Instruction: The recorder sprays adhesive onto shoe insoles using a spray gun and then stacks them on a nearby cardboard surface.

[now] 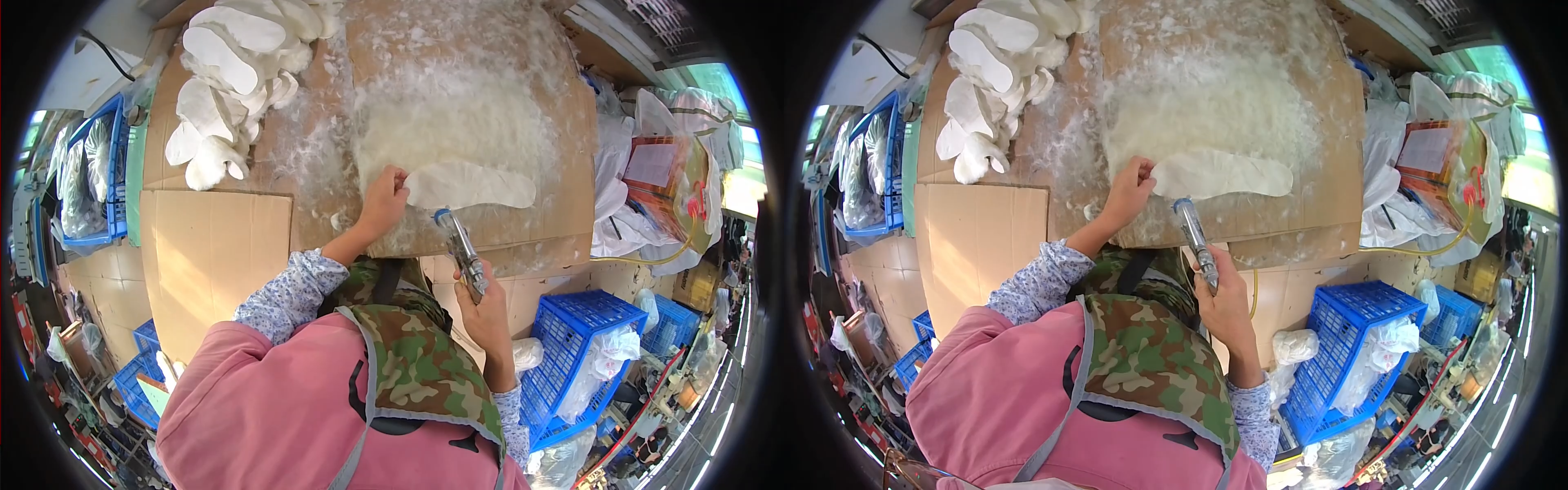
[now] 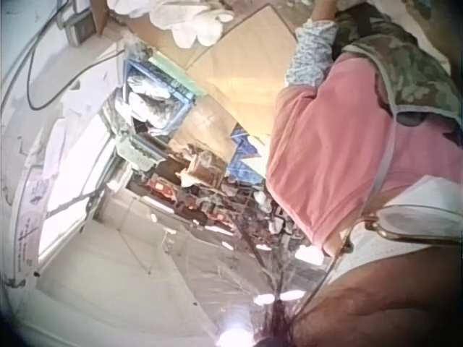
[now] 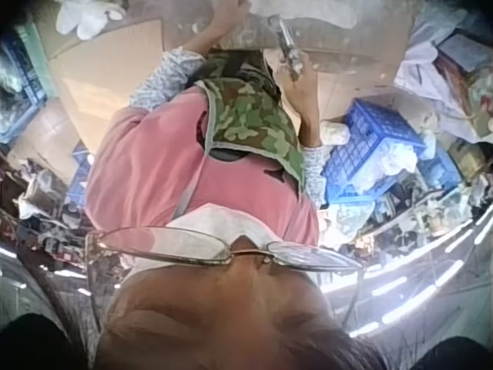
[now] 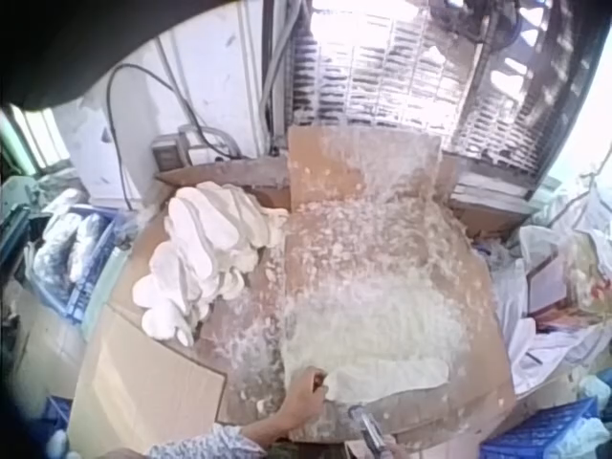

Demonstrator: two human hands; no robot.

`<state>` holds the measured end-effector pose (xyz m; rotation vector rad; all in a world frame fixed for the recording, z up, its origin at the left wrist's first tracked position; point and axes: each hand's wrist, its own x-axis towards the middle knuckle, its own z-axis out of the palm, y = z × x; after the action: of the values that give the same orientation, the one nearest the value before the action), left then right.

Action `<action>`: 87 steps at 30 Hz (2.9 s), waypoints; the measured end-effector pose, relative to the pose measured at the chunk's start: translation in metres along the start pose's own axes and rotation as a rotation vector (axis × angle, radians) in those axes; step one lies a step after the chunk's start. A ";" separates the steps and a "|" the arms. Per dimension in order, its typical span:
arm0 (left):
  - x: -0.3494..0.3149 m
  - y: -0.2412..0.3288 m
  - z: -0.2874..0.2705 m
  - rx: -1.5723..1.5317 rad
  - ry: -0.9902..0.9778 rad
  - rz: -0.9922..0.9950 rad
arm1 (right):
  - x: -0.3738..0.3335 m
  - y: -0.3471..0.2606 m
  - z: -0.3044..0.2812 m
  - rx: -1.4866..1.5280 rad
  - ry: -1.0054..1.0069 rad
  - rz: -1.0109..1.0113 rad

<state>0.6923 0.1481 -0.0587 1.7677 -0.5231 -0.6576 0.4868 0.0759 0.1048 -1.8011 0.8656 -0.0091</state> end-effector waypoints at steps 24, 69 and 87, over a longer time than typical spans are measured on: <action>-0.027 0.049 0.049 0.650 -0.233 0.933 | -0.004 0.019 -0.038 -0.086 0.201 -0.055; -0.004 0.028 0.002 0.436 0.048 0.246 | -0.002 0.020 -0.025 0.056 0.144 -0.077; -0.021 0.108 -0.045 -0.425 -0.076 -0.006 | -0.025 0.101 -0.091 0.340 0.388 0.036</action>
<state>0.7039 0.1638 0.0584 1.3490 -0.3946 -0.7790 0.3764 0.0004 0.0694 -1.4831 1.0960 -0.4687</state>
